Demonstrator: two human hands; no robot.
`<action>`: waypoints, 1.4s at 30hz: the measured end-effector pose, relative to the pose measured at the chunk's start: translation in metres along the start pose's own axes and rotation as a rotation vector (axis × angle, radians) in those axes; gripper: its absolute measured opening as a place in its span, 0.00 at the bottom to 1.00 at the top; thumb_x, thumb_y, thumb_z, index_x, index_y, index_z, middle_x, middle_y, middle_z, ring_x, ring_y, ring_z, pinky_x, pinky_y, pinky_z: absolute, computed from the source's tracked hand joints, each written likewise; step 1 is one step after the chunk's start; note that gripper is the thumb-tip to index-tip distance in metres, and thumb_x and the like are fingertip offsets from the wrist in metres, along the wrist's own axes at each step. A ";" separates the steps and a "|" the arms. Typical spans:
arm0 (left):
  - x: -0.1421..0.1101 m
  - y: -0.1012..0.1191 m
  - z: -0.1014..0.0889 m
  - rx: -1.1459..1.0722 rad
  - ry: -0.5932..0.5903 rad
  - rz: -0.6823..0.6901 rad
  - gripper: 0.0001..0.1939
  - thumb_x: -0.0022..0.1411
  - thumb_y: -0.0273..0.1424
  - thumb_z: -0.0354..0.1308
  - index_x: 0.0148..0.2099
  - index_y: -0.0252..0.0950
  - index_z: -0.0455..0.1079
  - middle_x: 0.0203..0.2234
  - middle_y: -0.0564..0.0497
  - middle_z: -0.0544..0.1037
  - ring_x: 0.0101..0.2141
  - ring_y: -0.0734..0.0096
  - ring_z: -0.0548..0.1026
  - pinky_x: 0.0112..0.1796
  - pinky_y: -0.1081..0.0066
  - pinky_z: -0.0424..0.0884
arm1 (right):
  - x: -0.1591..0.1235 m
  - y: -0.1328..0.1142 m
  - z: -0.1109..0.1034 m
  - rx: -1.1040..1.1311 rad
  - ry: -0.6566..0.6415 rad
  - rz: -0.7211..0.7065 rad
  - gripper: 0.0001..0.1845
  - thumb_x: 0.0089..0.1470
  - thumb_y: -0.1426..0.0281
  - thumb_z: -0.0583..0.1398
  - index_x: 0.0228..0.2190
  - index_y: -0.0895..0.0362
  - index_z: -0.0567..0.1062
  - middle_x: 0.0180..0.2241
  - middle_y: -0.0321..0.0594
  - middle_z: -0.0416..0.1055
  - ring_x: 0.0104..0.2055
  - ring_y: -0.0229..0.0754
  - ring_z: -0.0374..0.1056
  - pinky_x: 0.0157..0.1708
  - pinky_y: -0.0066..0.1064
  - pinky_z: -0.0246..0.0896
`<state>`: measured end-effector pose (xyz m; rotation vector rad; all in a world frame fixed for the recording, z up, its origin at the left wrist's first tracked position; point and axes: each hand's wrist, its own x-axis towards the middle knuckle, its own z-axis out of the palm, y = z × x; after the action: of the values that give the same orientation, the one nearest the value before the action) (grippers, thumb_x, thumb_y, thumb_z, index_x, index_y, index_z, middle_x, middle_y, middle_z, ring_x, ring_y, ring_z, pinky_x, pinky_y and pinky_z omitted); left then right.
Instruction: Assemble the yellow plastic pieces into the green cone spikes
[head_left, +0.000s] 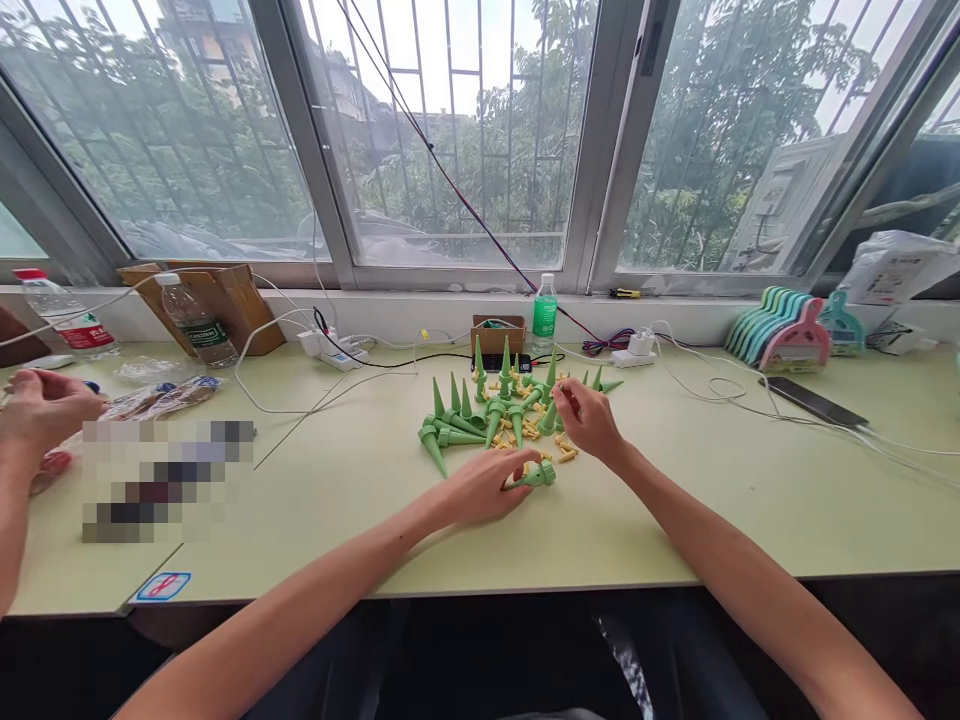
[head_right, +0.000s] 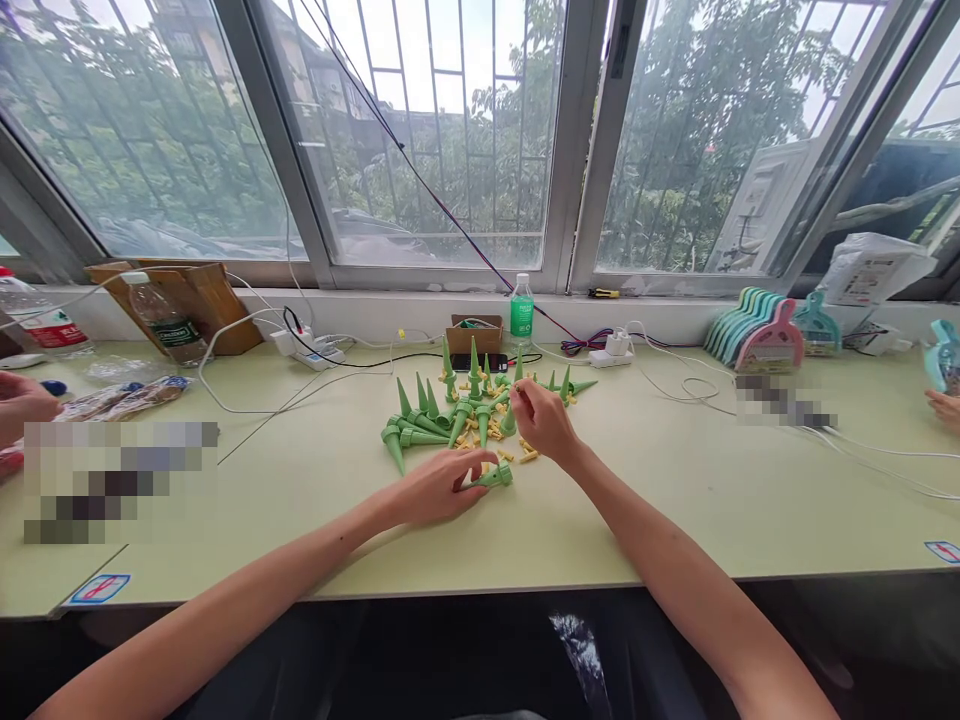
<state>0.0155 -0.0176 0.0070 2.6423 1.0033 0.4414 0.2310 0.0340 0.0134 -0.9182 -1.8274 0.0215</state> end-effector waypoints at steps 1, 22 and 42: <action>0.000 0.000 0.000 0.007 -0.005 -0.002 0.19 0.63 0.36 0.52 0.56 0.43 0.64 0.34 0.52 0.76 0.28 0.71 0.71 0.32 0.73 0.64 | 0.000 0.000 0.000 0.000 -0.002 -0.003 0.10 0.63 0.66 0.52 0.29 0.55 0.65 0.19 0.29 0.55 0.19 0.33 0.51 0.23 0.26 0.50; 0.000 -0.002 0.002 -0.019 0.076 0.018 0.20 0.62 0.34 0.52 0.57 0.42 0.63 0.35 0.51 0.76 0.30 0.70 0.72 0.35 0.71 0.66 | -0.001 -0.002 0.002 -0.033 -0.021 -0.008 0.11 0.64 0.64 0.50 0.33 0.55 0.67 0.21 0.31 0.60 0.20 0.34 0.54 0.25 0.26 0.52; -0.001 0.003 0.001 0.009 0.053 0.062 0.21 0.63 0.32 0.49 0.58 0.40 0.62 0.27 0.51 0.73 0.28 0.68 0.71 0.31 0.72 0.63 | -0.006 0.002 0.011 -0.039 0.000 0.019 0.10 0.64 0.63 0.52 0.36 0.55 0.68 0.23 0.33 0.65 0.20 0.34 0.56 0.24 0.26 0.52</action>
<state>0.0167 -0.0201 0.0072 2.6894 0.9427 0.5247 0.2244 0.0367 0.0029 -0.9629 -1.8245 -0.0017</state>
